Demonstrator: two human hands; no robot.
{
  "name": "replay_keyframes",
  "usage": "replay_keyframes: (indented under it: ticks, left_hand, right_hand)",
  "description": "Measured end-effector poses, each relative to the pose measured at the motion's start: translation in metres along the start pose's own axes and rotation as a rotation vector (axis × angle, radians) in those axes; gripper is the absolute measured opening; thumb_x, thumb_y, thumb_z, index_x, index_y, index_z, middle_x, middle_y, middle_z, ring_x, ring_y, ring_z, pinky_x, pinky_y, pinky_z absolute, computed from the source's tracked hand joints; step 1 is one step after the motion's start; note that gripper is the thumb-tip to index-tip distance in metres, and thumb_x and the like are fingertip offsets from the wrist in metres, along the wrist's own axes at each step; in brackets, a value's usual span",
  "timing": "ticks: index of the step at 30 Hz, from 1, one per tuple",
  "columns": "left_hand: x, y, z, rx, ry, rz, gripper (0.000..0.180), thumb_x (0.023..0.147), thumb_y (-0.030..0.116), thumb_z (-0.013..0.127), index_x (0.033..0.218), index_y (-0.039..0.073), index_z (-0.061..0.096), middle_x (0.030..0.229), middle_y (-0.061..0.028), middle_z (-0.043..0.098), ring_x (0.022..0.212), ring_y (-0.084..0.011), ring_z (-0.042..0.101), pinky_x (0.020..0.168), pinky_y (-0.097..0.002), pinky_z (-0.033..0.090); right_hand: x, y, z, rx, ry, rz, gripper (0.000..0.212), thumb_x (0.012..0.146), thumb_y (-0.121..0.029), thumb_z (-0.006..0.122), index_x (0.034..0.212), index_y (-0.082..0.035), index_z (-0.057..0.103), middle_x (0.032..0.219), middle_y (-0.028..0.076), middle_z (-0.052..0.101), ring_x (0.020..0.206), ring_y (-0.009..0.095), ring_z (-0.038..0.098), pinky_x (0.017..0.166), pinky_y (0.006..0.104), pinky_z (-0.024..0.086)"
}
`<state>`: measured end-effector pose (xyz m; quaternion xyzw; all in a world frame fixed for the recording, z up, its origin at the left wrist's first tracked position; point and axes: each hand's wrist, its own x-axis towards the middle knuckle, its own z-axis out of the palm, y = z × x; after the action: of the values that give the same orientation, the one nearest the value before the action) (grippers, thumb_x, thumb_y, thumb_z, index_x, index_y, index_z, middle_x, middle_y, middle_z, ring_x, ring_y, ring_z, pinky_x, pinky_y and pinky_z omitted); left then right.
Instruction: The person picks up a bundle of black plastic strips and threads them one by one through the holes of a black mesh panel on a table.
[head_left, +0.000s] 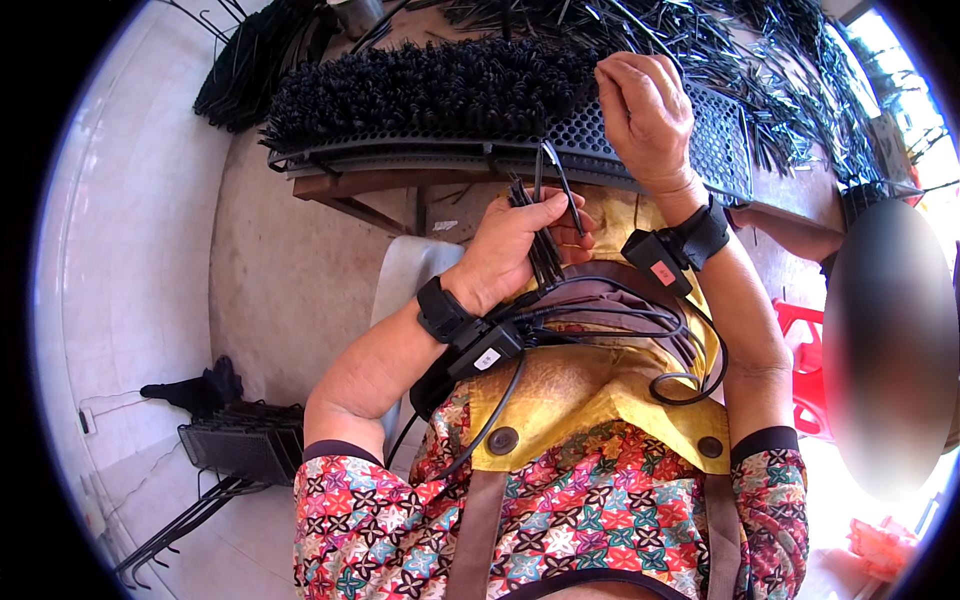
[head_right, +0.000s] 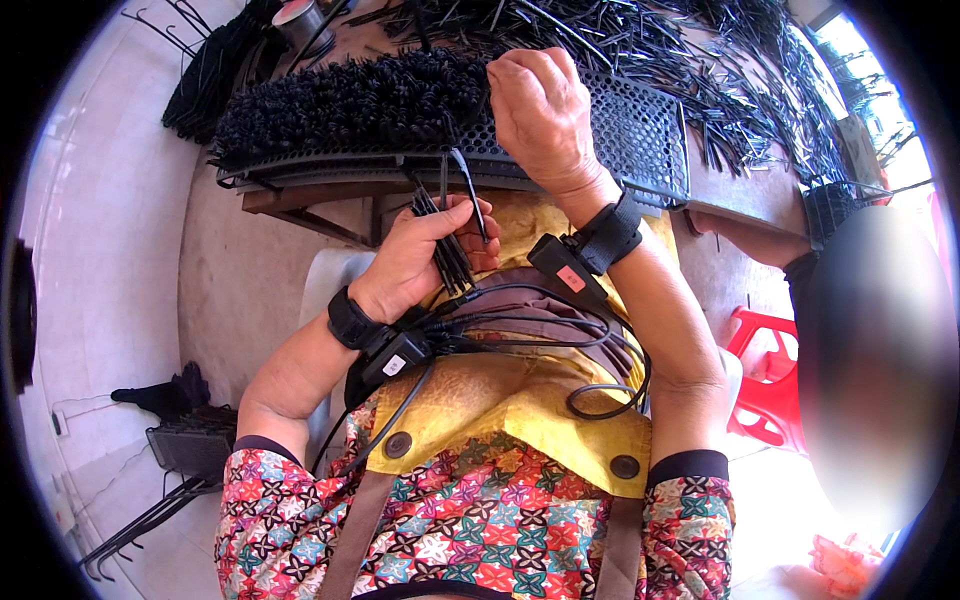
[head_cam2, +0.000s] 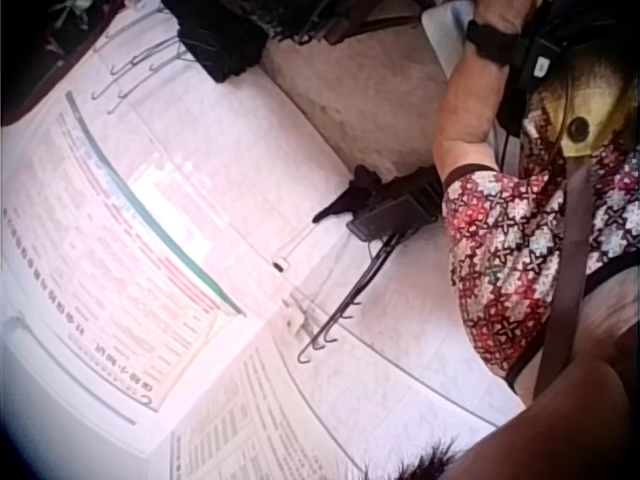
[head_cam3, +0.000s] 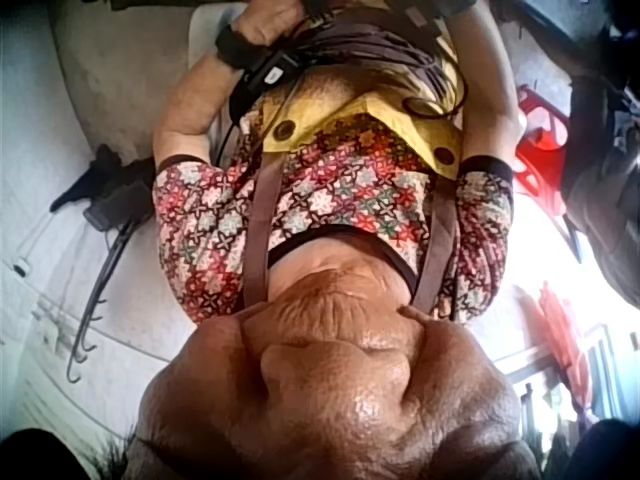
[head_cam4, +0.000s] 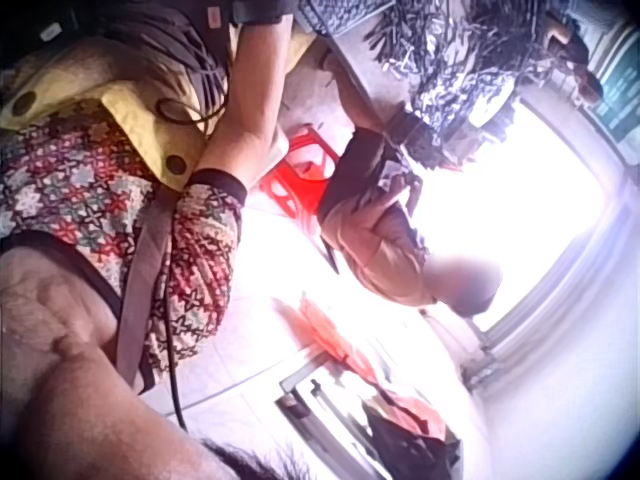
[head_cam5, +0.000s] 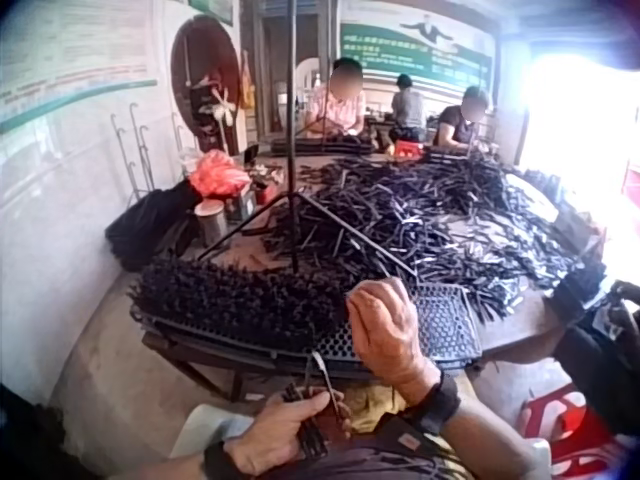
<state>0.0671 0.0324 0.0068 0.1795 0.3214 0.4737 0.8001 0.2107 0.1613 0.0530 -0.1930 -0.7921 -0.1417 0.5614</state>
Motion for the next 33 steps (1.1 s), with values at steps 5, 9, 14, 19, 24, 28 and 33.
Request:
replay_keyframes:
  ticks: [5, 9, 14, 19, 24, 28, 33]
  left_hand:
    - [-0.001, -0.004, -0.003, -0.040, 0.001, -0.009, 0.021, 0.090, 0.016, 0.055, 0.100, -0.001, 0.057, 0.084, -0.0111, 0.062, 0.074, -0.0216, 0.062, 0.070, -0.0359, 0.054]
    - [-0.001, -0.004, -0.001, -0.032, 0.005, -0.012, 0.020, 0.089, 0.016, 0.056, 0.099, -0.001, 0.057, 0.083, -0.0101, 0.062, 0.072, -0.0208, 0.062, 0.067, -0.0341, 0.054]
    - [-0.002, -0.004, -0.001, -0.009, 0.016, -0.016, 0.020, 0.089, 0.017, 0.057, 0.099, 0.000, 0.058, 0.082, -0.0086, 0.062, 0.071, -0.0199, 0.062, 0.063, -0.0327, 0.053]
    - [-0.002, -0.004, 0.001, 0.006, 0.028, -0.018, 0.020, 0.089, 0.018, 0.056, 0.099, 0.001, 0.058, 0.081, -0.0075, 0.062, 0.070, -0.0187, 0.062, 0.060, -0.0323, 0.053]
    - [-0.001, -0.005, 0.003, 0.102, 0.046, 0.012, 0.019, 0.090, 0.018, 0.056, 0.098, 0.001, 0.057, 0.079, -0.0067, 0.060, 0.067, -0.0175, 0.059, 0.057, -0.0313, 0.051]
    - [-0.002, -0.004, 0.003, 0.125, 0.052, 0.036, 0.020, 0.090, 0.018, 0.055, 0.099, 0.000, 0.056, 0.078, -0.0064, 0.059, 0.067, -0.0174, 0.058, 0.056, -0.0307, 0.050]
    - [-0.001, -0.003, 0.009, 0.084, 0.048, 0.052, 0.016, 0.090, 0.015, 0.054, 0.094, 0.000, 0.056, 0.075, -0.0069, 0.059, 0.063, -0.0173, 0.059, 0.051, -0.0318, 0.051]
  right_hand:
    - [0.004, -0.006, 0.002, 0.000, -0.046, -0.097, 0.029, 0.062, 0.008, 0.065, 0.090, 0.000, 0.059, 0.088, 0.009, 0.057, 0.075, 0.026, 0.054, 0.062, 0.0331, 0.048]
    - [0.003, -0.008, 0.000, 0.000, -0.077, -0.084, 0.027, 0.067, 0.009, 0.067, 0.092, 0.000, 0.060, 0.089, 0.010, 0.060, 0.075, 0.026, 0.057, 0.062, 0.0324, 0.049]
    - [-0.006, -0.013, 0.003, 0.071, -0.174, -0.122, 0.032, 0.061, 0.006, 0.061, 0.092, 0.002, 0.058, 0.089, 0.011, 0.056, 0.075, 0.027, 0.053, 0.065, 0.0337, 0.048]
    - [-0.004, -0.018, -0.001, 0.121, -0.325, -0.027, 0.029, 0.059, 0.003, 0.058, 0.088, -0.001, 0.058, 0.082, 0.010, 0.056, 0.074, 0.028, 0.052, 0.068, 0.0348, 0.047]
    - [0.013, -0.011, 0.000, 0.119, -0.476, -0.025, 0.018, 0.060, 0.001, 0.059, 0.077, -0.003, 0.054, 0.075, 0.009, 0.055, 0.075, 0.029, 0.053, 0.067, 0.0363, 0.047]
    - [0.019, -0.012, 0.003, 0.091, -0.597, -0.009, 0.013, 0.062, -0.002, 0.060, 0.074, -0.004, 0.054, 0.070, 0.010, 0.055, 0.071, 0.030, 0.054, 0.067, 0.0375, 0.046]
    - [-0.013, -0.023, -0.013, 0.115, -0.423, 0.313, 0.015, 0.073, -0.006, 0.064, 0.087, -0.002, 0.061, 0.069, 0.011, 0.059, 0.061, 0.025, 0.057, 0.056, 0.0341, 0.046]
